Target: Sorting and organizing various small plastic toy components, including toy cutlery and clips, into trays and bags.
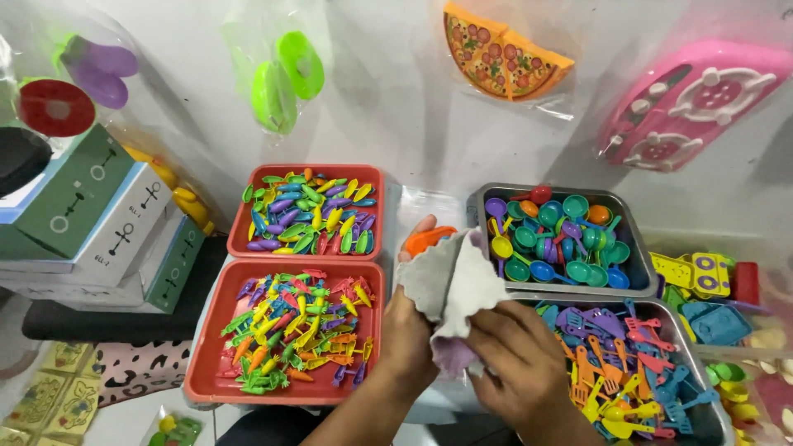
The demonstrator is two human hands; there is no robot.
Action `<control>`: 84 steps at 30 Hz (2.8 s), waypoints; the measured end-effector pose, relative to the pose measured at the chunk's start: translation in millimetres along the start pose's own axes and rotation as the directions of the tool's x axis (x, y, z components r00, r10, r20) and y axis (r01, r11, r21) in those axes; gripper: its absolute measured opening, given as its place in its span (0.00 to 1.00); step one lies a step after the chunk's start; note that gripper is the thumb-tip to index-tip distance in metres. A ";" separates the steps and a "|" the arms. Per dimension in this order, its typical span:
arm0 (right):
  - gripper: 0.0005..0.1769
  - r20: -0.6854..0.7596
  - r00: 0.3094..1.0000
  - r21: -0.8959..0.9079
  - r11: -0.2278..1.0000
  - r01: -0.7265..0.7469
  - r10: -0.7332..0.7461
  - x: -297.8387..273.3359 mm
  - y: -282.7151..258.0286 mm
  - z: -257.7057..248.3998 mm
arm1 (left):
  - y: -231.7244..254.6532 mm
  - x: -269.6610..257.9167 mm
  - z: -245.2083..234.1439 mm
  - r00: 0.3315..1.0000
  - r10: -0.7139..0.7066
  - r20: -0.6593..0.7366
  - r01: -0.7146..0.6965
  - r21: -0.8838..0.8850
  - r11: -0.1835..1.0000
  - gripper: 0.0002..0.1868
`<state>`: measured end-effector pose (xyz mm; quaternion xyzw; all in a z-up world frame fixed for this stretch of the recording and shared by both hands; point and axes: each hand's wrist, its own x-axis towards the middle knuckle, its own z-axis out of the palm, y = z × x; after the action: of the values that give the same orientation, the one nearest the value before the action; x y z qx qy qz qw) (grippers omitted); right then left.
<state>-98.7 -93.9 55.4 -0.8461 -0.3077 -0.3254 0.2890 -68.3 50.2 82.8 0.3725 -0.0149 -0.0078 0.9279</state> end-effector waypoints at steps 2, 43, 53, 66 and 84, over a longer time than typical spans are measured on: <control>0.19 -0.020 1.000 -0.015 1.000 -0.008 0.007 -0.6 10.1 0.4 | 2.3 2.5 -2.4 0.998 -0.053 -0.032 0.047 -0.157 0.986 0.31; 0.23 -0.062 0.989 -0.155 0.978 -0.143 0.135 3.5 1.3 -2.8 | -4.7 -5.7 0.2 0.971 -0.044 0.234 -0.037 0.329 0.944 0.32; 0.15 -0.025 0.960 0.009 0.961 -0.278 0.278 22.6 -7.2 -2.0 | -4.4 -1.6 -1.9 0.985 0.112 0.131 -0.133 0.161 0.978 0.31; 0.14 -0.130 0.919 0.065 0.928 -0.367 0.373 25.3 -3.2 -18.2 | -8.2 -12.2 -0.5 0.969 -0.016 0.245 -0.110 0.493 0.863 0.30; 0.19 -0.133 0.978 -0.117 0.978 -0.175 0.160 22.4 -16.0 -10.7 | -12.4 -7.9 -12.0 0.974 -0.112 0.197 -0.019 0.563 0.826 0.31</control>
<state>-100.7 -83.5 83.0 -0.8642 -0.1954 -0.3703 0.2791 -75.9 49.7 65.4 0.6257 -0.1105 -0.0670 0.7693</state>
